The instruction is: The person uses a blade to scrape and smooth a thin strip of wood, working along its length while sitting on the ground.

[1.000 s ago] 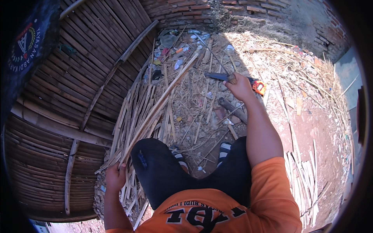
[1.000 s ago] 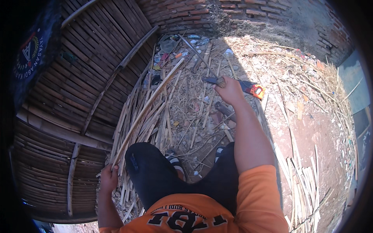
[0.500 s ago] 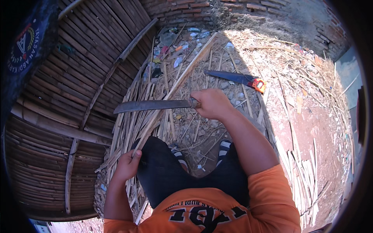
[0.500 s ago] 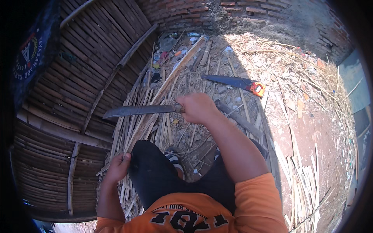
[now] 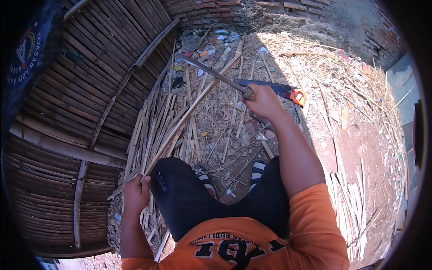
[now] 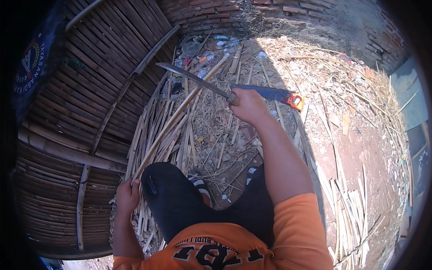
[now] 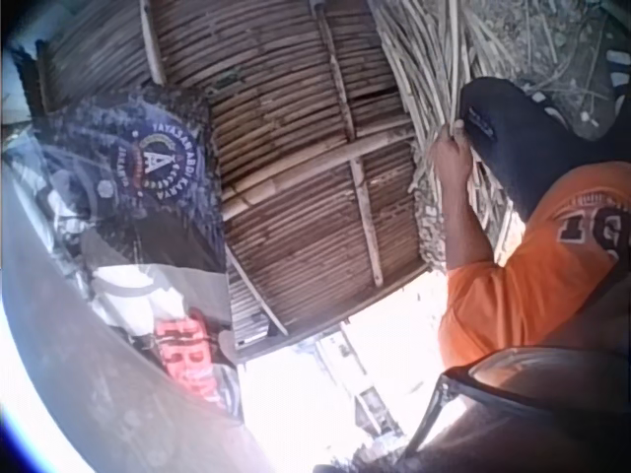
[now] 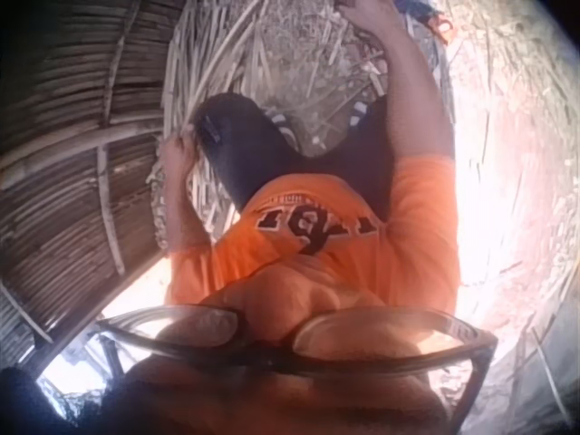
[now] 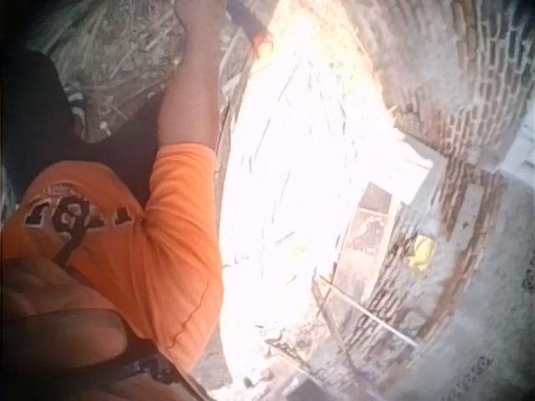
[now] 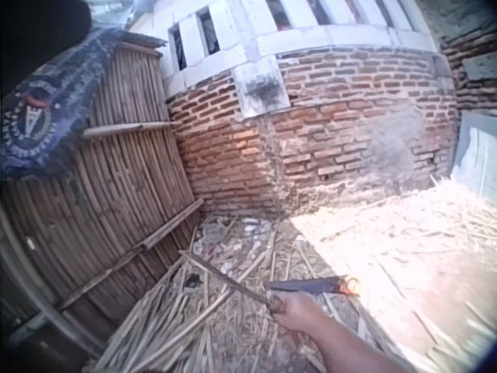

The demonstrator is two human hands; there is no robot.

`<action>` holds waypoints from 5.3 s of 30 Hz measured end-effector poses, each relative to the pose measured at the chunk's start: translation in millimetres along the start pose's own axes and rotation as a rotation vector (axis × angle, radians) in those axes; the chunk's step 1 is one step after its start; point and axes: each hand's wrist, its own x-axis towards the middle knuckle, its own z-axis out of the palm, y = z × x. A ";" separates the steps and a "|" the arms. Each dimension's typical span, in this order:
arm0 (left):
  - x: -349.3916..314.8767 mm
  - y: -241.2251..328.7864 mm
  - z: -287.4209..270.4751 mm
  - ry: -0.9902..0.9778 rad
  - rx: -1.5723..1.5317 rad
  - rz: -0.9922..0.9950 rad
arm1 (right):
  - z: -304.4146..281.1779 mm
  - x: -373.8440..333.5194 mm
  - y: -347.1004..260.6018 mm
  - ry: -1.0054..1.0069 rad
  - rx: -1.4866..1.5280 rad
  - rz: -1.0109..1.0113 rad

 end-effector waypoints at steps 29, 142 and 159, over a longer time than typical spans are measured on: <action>-26.3 -40.2 1.6 0.206 0.280 -0.010 | -12.8 -0.2 29.2 0.124 -0.048 0.147; 67.6 50.5 22.6 -0.437 -0.467 -0.092 | 37.0 -5.7 -59.6 -0.166 -0.156 -0.315; 58.5 69.7 12.1 -0.263 -0.061 0.057 | 19.4 -4.1 -39.1 -0.096 -0.160 -0.185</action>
